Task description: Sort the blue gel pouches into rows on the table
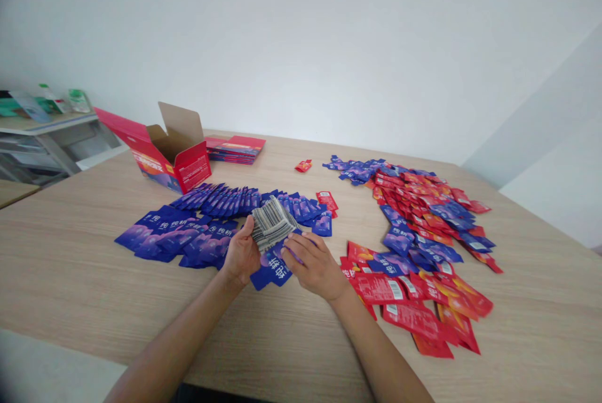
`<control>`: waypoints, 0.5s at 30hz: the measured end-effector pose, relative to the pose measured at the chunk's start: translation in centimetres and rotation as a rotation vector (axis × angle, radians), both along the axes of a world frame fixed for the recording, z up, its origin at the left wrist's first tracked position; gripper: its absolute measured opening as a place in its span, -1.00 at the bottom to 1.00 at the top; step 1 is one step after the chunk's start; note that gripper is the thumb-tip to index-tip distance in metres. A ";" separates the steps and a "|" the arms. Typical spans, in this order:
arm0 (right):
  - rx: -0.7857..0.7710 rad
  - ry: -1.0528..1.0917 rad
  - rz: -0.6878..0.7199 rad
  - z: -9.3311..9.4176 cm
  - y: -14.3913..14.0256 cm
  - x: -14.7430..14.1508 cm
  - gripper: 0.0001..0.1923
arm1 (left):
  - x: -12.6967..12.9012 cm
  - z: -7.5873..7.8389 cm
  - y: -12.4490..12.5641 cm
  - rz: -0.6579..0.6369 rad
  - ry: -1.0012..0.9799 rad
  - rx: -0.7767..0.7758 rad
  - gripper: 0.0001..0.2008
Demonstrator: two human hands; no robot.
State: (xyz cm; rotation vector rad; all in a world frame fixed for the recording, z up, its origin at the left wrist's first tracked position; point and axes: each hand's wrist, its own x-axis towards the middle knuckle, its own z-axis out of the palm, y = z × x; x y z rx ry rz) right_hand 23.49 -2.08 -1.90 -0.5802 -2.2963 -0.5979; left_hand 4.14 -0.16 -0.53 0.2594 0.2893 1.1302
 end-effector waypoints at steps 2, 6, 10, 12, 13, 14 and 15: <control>-0.043 0.033 0.000 -0.2 0.2 -0.1 -0.60 | 0.0 -0.1 0.2 0.013 0.003 -0.010 -0.50; -0.087 0.093 -0.039 -0.4 1.0 0.4 -0.54 | -0.1 0.2 0.1 -0.003 -0.011 -0.005 -0.50; -0.061 0.131 -0.049 -0.3 1.4 1.0 -0.55 | -0.2 0.4 -0.2 0.025 -0.028 -0.009 -0.51; -0.037 0.122 -0.035 -0.3 0.9 0.6 -0.56 | -0.2 0.1 -0.3 -0.007 -0.029 -0.013 -0.48; -0.027 0.105 -0.018 -0.3 0.6 0.2 -0.58 | -0.1 -0.1 -0.3 -0.030 -0.028 -0.012 -0.46; -0.018 0.079 0.008 -0.2 0.1 -0.3 -0.60 | -0.1 -0.3 -0.2 -0.047 -0.027 -0.010 -0.45; -0.018 0.049 0.038 -0.2 -0.3 -0.9 -0.62 | -0.2 -0.5 -0.2 -0.056 -0.027 -0.008 -0.45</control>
